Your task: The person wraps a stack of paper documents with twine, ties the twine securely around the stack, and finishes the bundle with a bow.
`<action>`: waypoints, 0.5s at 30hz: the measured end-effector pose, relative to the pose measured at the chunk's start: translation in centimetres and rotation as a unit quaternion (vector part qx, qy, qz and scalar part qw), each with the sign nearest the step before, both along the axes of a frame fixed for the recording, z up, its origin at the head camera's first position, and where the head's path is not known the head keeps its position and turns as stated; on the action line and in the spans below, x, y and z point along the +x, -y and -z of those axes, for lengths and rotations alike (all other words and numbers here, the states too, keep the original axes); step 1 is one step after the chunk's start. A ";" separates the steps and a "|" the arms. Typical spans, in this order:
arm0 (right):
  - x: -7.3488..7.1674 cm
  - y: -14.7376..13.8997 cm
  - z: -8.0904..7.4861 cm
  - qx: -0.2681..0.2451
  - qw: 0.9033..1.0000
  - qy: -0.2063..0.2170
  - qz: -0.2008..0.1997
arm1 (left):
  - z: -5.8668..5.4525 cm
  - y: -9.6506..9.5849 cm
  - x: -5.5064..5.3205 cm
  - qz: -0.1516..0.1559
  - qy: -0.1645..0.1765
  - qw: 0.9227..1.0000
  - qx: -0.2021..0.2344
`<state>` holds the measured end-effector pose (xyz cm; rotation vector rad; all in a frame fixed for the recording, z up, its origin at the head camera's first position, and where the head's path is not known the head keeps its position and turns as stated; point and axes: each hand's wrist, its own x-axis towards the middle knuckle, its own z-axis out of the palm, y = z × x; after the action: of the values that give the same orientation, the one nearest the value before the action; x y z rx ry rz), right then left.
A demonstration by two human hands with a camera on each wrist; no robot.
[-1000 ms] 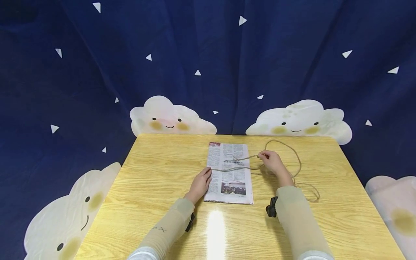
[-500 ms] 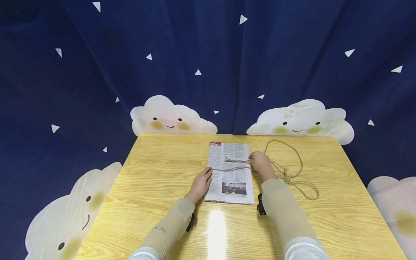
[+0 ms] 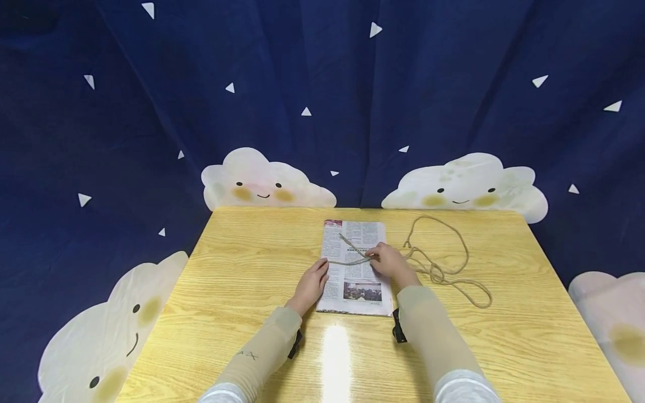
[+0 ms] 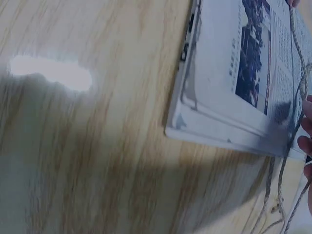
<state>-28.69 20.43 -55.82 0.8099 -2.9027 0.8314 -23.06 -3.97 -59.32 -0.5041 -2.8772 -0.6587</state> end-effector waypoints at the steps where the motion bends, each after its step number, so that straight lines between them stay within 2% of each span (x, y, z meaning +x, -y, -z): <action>1: 0.1 0.2 0.0 -0.004 1.000 -0.002 0.003 | 0.0 0.1 0.0 0.000 0.002 1.000 0.001; 3: 0.1 0.5 -0.1 -0.011 1.000 -0.004 0.022 | -0.1 0.2 0.0 0.001 0.006 1.000 0.000; 6: -0.2 0.6 -0.4 -0.039 0.996 0.015 0.080 | -0.1 0.2 0.1 0.004 0.009 1.000 -0.003; 9: -1.2 0.3 -0.7 -0.081 0.984 0.051 0.149 | -0.1 0.2 0.1 0.003 0.012 1.000 -0.004; 11: -2.4 -0.5 -0.1 -0.102 0.975 0.090 0.176 | -0.2 0.1 0.1 0.000 0.014 1.000 -0.003; 12: -2.7 -0.7 -0.1 -0.115 0.973 0.101 0.176 | -0.2 0.1 0.1 -0.001 0.017 1.000 -0.001; 15: -6.0 -3.6 3.9 -0.115 0.972 0.114 0.168 | -0.2 0.1 0.1 -0.003 0.020 1.000 -0.003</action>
<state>-34.64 24.02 -59.67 0.2048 -2.9252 1.2550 -22.99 -4.09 -59.11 -0.4874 -2.9175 -0.6669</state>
